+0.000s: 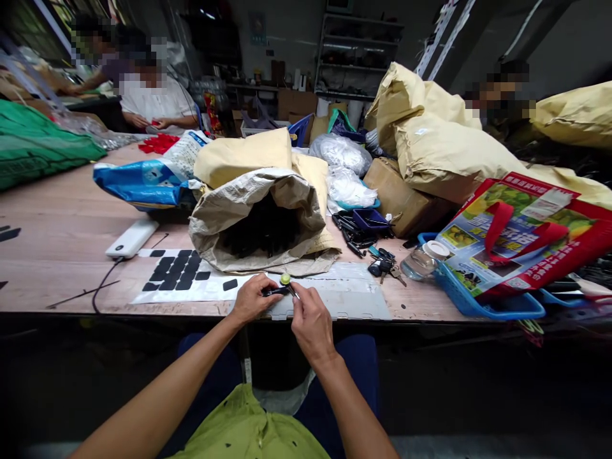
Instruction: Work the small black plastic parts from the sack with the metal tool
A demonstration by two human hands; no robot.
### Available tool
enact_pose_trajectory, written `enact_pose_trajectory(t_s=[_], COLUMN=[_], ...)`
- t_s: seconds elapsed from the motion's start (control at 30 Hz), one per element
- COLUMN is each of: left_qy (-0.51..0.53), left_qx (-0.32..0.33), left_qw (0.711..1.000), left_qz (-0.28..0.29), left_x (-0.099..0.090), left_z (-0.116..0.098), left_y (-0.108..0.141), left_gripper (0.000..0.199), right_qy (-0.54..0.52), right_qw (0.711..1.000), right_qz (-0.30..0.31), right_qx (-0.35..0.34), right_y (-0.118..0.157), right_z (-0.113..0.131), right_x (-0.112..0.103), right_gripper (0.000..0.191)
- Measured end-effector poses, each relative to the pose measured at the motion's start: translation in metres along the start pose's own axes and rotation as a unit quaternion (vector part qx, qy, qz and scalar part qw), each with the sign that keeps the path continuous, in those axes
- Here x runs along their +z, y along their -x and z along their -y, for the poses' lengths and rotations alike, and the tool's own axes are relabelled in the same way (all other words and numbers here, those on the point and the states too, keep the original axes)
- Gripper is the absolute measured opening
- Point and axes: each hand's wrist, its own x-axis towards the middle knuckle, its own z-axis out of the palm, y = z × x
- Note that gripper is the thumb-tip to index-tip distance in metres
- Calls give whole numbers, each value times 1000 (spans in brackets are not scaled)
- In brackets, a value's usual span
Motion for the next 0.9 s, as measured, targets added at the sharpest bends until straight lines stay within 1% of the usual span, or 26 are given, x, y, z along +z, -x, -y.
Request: enact_pose_trajectory(t_s=[0.1,0.2,0.33,0.5,0.57,0.67,0.73,0.83,0.9], left_qy=[-1,-5,-2,-7,-12,-20,-25,-26,-26], left_qx=[10,9,10,11,11,12,10,8,10], left_qw=[1000,1000,1000,1000,1000,1000,999,999,999], left_qz=[-5,-12,-12,-14,-14,-18,-20,-18,-18], left_x=[0,0,0,0,0,-1,0,0,0], left_z=[0,-1,-1,-2,-3,-4,-5,-6,-6], left_y=[0,0,-1,-1,0,0,1,1,1], left_gripper=[15,15,13,15,14,13,13,13,13], right_qy=[36,72,84,103,100,109,138,204,238], right_qw=[999,997,996,995,994,991,983,963,949], right_qz=[13,30,-8,3,-14,-52,-65,-53,-39], right_qx=[-15,-10,3,17,30,59,99,169,203], right_y=[6,7,6,7,3,-12,-26,-49,-61], right_z=[7,7,5,3,-1,-12,-25,-49,-63], right_x=[6,6,2,-1,-4,-14,-22,-30,-31], right_gripper=[41,41,41,40,40,39,38,38,37])
